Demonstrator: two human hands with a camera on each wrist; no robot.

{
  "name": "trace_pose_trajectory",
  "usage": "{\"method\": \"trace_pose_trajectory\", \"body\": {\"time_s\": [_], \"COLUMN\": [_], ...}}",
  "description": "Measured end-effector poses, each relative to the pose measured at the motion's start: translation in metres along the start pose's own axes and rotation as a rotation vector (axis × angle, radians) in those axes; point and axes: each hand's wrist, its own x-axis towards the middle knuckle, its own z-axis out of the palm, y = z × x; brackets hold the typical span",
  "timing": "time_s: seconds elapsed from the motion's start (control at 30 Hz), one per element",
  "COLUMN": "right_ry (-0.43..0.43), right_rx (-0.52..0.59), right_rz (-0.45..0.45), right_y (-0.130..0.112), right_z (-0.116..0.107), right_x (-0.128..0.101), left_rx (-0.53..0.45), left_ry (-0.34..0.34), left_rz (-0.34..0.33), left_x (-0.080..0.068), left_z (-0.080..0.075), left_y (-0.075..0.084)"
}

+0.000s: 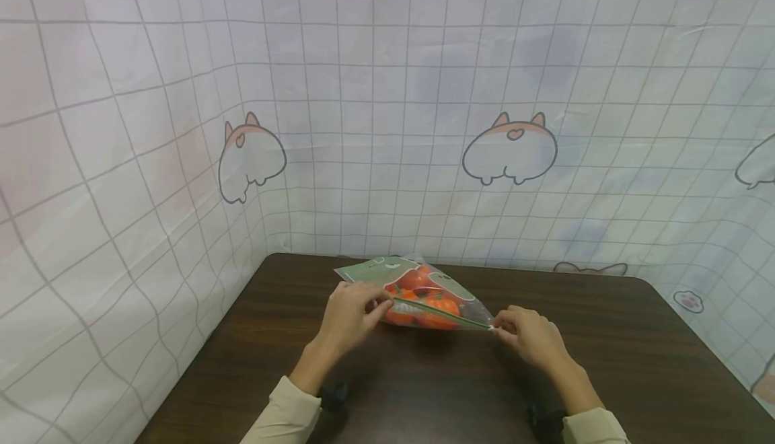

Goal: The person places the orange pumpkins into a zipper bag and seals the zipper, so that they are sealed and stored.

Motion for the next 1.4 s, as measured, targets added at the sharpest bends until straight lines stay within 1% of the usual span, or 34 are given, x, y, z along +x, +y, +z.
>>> {"method": "trace_pose_trajectory", "body": {"time_s": [0.43,0.8,1.4], "right_ry": [-0.012,-0.023,-0.055], "right_rx": [-0.004,0.003,0.01], "right_rz": [0.028,0.045,0.064], "right_y": [0.004,0.006,0.009], "right_z": [-0.003,-0.005,-0.002], "right_x": [0.001,-0.002,-0.001], "left_rx": [0.009,0.018,0.011], "left_ry": [0.014,0.001,0.018], "left_rz": [-0.024,-0.057,-0.038], "left_x": [0.001,0.002,0.001], "left_z": [-0.005,-0.008,-0.006], "left_y": [-0.005,-0.009,-0.01]}}
